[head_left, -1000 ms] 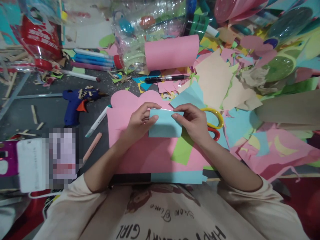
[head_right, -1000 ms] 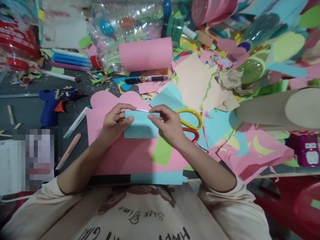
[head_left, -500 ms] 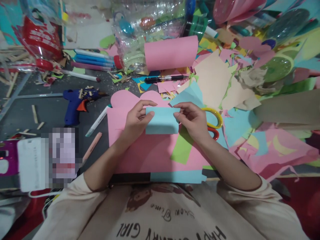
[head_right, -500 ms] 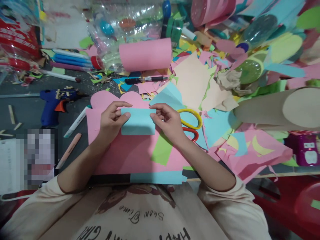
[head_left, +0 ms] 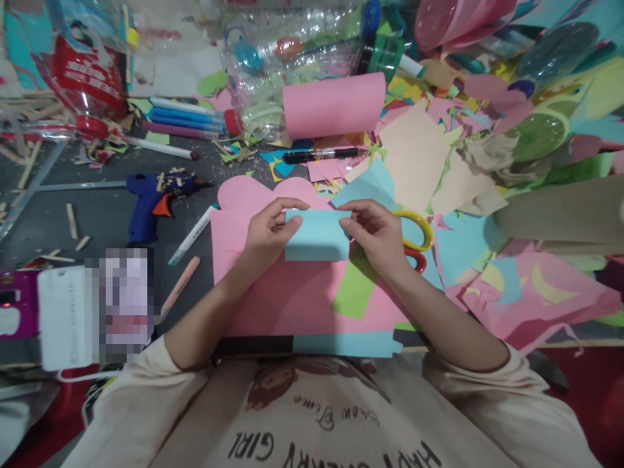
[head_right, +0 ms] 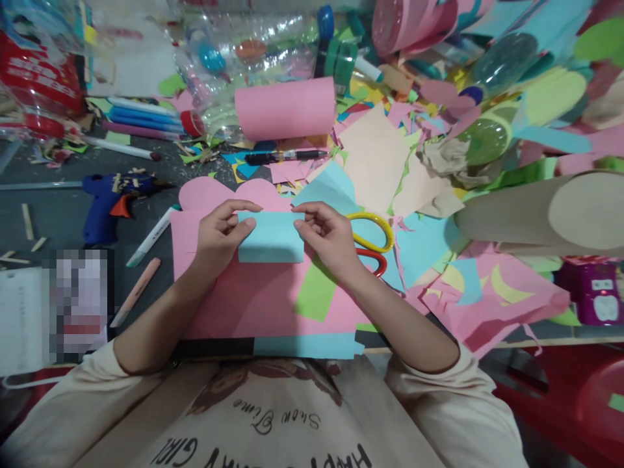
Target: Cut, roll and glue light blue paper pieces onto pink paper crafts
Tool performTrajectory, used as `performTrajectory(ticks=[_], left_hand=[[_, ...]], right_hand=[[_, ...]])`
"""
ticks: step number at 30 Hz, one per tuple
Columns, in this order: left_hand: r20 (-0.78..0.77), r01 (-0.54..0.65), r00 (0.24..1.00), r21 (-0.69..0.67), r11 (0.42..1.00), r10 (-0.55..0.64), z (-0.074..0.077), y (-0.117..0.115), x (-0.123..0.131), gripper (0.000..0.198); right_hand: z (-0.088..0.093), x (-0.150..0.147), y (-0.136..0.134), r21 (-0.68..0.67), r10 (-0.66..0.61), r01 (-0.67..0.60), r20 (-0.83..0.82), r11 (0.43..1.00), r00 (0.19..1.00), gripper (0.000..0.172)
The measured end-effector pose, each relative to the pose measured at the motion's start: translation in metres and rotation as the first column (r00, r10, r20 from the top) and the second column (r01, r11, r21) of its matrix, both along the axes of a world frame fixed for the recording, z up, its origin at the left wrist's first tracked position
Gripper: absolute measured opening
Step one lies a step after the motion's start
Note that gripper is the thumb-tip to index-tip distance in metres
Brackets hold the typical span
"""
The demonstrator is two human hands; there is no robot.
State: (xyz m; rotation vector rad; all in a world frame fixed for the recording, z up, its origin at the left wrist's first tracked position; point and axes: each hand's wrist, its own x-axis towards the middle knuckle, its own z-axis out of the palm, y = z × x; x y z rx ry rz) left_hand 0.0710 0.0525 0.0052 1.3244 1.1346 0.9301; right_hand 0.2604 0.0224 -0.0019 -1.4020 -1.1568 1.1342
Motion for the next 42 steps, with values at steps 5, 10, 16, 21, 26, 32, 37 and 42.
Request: performTrajectory(ticks=[5, 10, 16, 21, 26, 32, 37, 42], left_hand=[[0.011, 0.009, 1.000, 0.023, 1.000, -0.009, 0.0000, 0.0011, -0.0001, 0.015], [0.013, 0.008, 1.000, 0.009, 1.000, -0.008, -0.0019, 0.0007, -0.0006, 0.012], [0.006, 0.007, 1.000, -0.013, 1.000, -0.007, -0.0035, -0.0003, -0.0014, 0.010], [0.019, 0.013, 1.000, 0.007, 1.000, -0.013, -0.0028, 0.0002, -0.0013, 0.010], [0.017, 0.020, 1.000, -0.001, 1.000, -0.020, -0.0016, 0.0004, -0.0016, 0.010], [-0.031, 0.070, 0.997, -0.033, 0.997, -0.071, -0.0034, -0.0009, -0.0042, 0.010], [-0.071, 0.236, 0.969, -0.011, 0.972, -0.236, -0.0008, -0.0029, -0.0044, 0.013], [-0.076, 0.289, 0.955, 0.019, 0.957, -0.287, 0.0019, -0.0037, -0.0043, 0.016]], right_hand=[[0.0009, 0.0008, 0.0000, -0.001, 0.011, -0.011, -0.011, 1.000, 1.000, 0.014], [0.0022, 0.0008, 0.0001, -0.002, 0.012, -0.012, 0.004, 1.000, 1.000, 0.015], [0.0019, 0.0005, 0.0000, 0.008, 0.014, -0.014, 0.033, 1.000, 0.999, 0.015], [0.0005, 0.0003, -0.0005, 0.030, 0.003, -0.004, 0.022, 1.000, 1.000, 0.015], [0.0003, 0.0004, -0.0002, 0.018, 0.013, -0.013, 0.010, 1.000, 1.000, 0.016], [0.0013, -0.0008, -0.0013, 0.021, 0.050, -0.050, -0.005, 0.999, 0.999, 0.010], [0.0066, -0.0030, -0.0031, 0.052, 0.195, -0.197, 0.041, 0.979, 0.980, 0.006], [0.0075, -0.0031, -0.0037, 0.060, 0.266, -0.274, 0.109, 0.960, 0.958, 0.006]])
